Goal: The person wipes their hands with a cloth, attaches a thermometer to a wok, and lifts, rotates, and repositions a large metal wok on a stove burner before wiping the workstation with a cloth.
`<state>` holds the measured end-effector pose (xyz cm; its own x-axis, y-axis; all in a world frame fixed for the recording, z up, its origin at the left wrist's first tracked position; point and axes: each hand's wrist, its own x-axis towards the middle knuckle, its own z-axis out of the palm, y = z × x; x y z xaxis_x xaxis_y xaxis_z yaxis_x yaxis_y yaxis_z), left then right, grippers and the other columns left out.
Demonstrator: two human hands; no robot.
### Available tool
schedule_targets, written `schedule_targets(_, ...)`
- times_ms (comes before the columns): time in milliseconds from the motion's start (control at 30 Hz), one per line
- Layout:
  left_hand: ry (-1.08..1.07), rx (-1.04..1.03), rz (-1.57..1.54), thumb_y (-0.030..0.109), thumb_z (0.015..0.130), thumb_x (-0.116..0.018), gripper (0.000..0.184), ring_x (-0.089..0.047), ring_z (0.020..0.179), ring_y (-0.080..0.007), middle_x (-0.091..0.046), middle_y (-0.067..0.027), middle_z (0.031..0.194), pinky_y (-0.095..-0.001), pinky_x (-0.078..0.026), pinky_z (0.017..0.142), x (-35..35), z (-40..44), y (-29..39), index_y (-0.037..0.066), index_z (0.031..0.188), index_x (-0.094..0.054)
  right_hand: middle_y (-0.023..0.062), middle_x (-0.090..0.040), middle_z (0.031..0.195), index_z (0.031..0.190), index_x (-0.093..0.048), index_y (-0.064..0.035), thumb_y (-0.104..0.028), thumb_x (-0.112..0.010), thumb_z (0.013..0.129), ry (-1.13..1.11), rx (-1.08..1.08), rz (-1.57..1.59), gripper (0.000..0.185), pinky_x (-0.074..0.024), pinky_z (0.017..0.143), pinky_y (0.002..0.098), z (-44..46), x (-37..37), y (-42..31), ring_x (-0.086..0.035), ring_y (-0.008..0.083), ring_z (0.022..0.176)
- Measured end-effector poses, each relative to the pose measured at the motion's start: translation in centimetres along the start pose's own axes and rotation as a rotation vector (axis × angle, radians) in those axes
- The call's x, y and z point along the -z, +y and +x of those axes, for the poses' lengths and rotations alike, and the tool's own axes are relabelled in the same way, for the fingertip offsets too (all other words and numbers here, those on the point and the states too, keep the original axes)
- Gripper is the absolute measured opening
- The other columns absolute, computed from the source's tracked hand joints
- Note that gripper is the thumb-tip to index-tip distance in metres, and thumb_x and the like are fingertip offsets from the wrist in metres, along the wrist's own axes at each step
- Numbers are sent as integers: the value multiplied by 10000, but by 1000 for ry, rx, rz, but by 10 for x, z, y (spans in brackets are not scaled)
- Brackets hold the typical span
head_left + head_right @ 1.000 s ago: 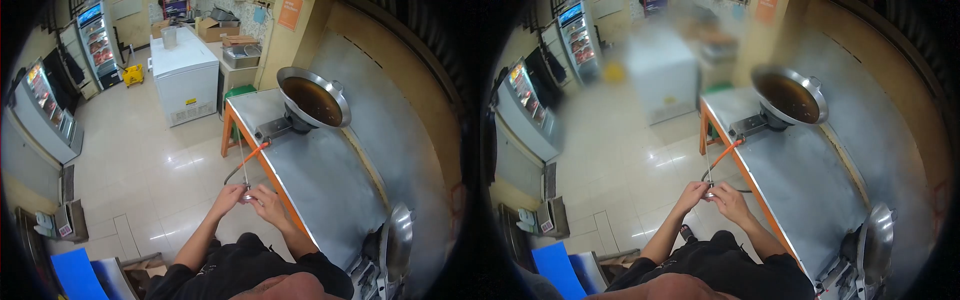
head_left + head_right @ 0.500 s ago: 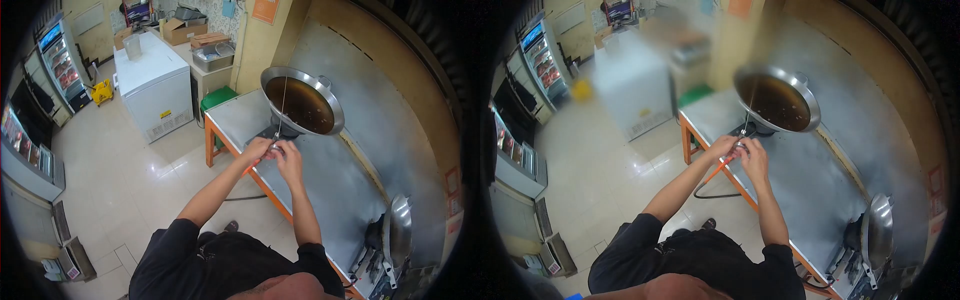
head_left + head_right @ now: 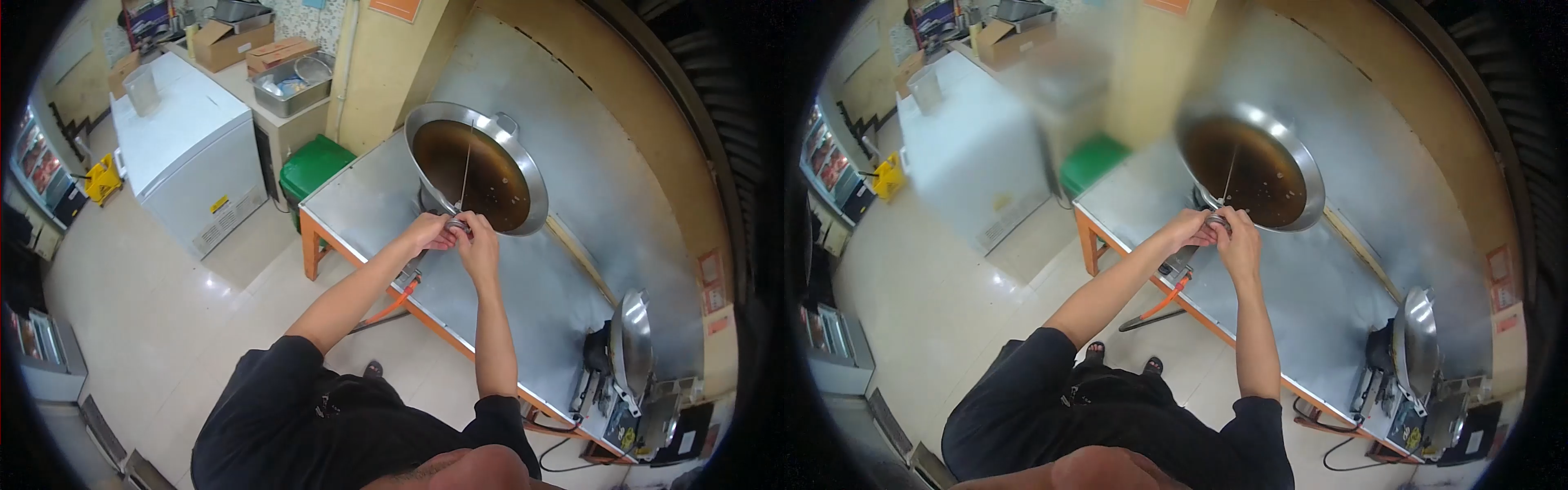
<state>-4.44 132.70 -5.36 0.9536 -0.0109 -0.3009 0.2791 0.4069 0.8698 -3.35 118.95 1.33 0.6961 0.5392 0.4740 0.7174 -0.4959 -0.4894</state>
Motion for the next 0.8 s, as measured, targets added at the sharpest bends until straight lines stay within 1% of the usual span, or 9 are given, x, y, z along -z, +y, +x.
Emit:
schedule_targets(133,-118,25,-107,349,966,-370,405,-640,802,-182,-648,-114,907,-286,-530,731,14,10,1,17,997,-599,105,-582,788,957,-629,-64,-83,-662,759,-28,-67,-15,201,-455,626,348,21,-3,-1,-575,255,687)
schedule_targets(233,-249,110,-325,365,959,-371,417,-634,825,-172,-646,-113,963,-292,-525,756,27,8,-7,32,1076,-592,104,-605,773,957,-642,-55,-76,-665,753,-54,-114,0,206,-453,627,327,30,0,-2,-571,220,667)
schedule_targets(333,-320,139,-397,381,949,-380,445,-631,834,-172,-648,-98,986,-304,-519,773,38,-7,-24,39,1157,-574,105,-627,760,947,-646,-41,-74,-665,754,-58,-184,20,197,-453,628,307,36,2,-11,-574,188,663)
schedule_targets(367,-332,152,-406,381,947,-389,447,-629,841,-173,-647,-94,992,-303,-517,778,41,-12,-29,40,1174,-567,113,-648,773,965,-647,-30,-85,-653,783,-88,-252,-44,190,-465,649,293,38,2,-9,-600,179,688)
schedule_targets(500,-365,183,-433,381,932,-432,448,-625,854,-173,-643,-86,1010,-298,-510,788,53,-31,-41,52,1211,-552,116,-667,824,1019,-648,-32,-124,-620,845,-18,-270,11,199,-487,683,300,40,3,-8,-628,193,735)
schedule_targets(600,-367,168,-427,383,915,-466,449,-625,843,-166,-640,-82,1009,-296,-512,781,67,-47,-48,65,1223,-545,127,-664,903,1051,-638,-38,-142,-608,861,202,-213,17,218,-489,671,301,30,4,-8,-626,202,741)
schedule_targets(633,-368,159,-416,383,909,-477,452,-625,838,-163,-639,-79,1006,-296,-513,777,74,-52,-47,69,1227,-542,121,-654,981,1082,-625,-41,-169,-586,888,258,-251,54,235,-479,683,282,21,9,-14,-612,183,763)
schedule_targets(733,-283,146,-437,368,896,-498,451,-627,804,-154,-641,-65,982,-298,-520,750,96,-73,-50,70,1233,-534,94,-646,981,1085,-621,-39,-191,-574,905,469,-272,137,241,-460,692,260,-30,14,-21,-578,142,761)
schedule_targets(800,-240,169,-484,343,889,-518,433,-625,787,-145,-642,-51,959,-297,-521,743,110,-75,-63,73,1227,-536,45,-629,914,1077,-620,-45,-197,-544,924,443,-399,157,229,-442,685,246,-77,0,-4,-535,108,741)
